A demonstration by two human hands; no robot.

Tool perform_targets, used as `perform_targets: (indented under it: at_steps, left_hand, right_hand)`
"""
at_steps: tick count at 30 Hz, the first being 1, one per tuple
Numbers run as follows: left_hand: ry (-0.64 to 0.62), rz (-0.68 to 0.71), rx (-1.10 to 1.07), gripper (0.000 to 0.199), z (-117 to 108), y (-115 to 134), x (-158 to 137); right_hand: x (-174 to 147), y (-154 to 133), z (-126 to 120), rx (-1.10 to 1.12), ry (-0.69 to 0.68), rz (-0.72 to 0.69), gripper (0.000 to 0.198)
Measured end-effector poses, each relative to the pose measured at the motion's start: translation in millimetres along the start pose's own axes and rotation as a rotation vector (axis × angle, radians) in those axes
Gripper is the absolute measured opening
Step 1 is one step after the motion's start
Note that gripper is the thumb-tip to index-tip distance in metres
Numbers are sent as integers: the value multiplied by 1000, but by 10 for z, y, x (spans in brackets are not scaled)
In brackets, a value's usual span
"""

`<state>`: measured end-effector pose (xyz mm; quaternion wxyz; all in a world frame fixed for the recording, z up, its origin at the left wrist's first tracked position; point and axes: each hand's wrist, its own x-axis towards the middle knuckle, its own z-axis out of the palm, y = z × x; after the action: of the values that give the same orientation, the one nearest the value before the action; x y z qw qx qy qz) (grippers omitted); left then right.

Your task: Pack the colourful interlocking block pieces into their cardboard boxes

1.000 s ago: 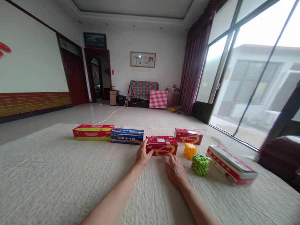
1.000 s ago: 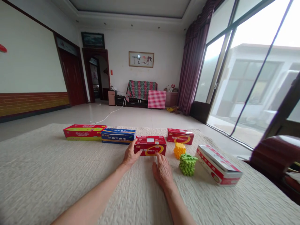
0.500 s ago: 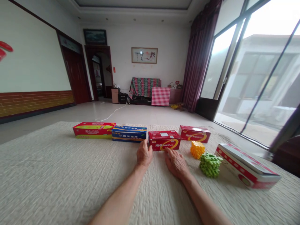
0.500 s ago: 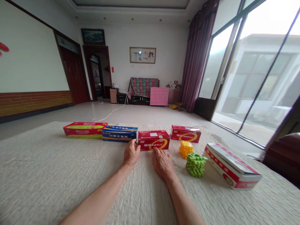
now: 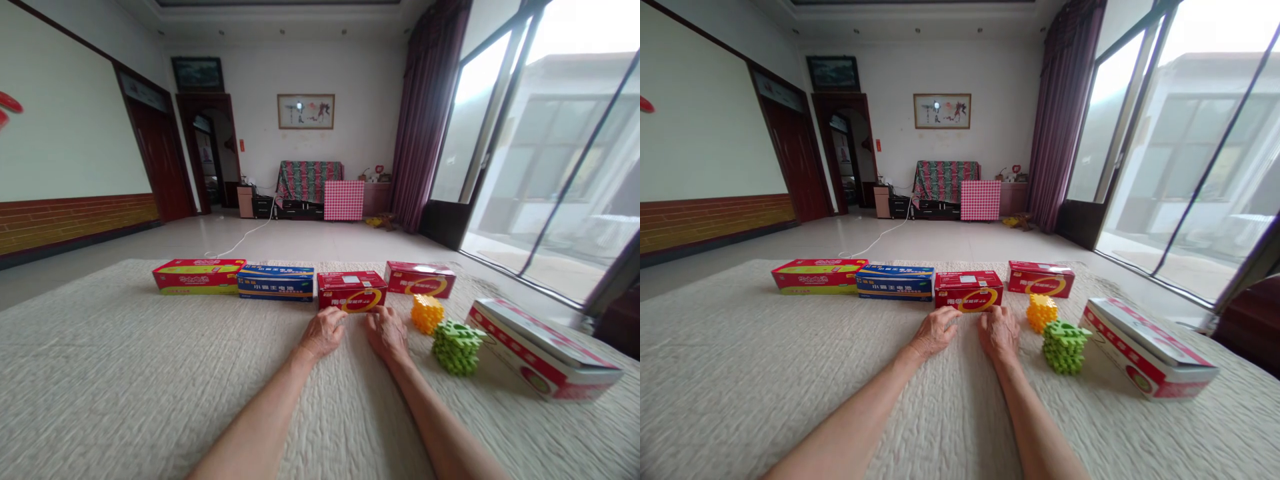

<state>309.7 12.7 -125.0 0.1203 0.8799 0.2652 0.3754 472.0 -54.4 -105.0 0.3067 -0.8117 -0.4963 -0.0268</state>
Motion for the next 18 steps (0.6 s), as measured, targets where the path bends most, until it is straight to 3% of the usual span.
perform_targets:
  at_steps: [9, 18]
  left_hand:
    - [-19, -120, 96, 48, 53, -55, -15]
    - [-18, -128, 190, 52, 141, -183, -14]
  right_hand:
    - [-1, -22, 24, -43, -35, -33, 37]
    - [-30, -22, 42, -92, -126, -169, 45]
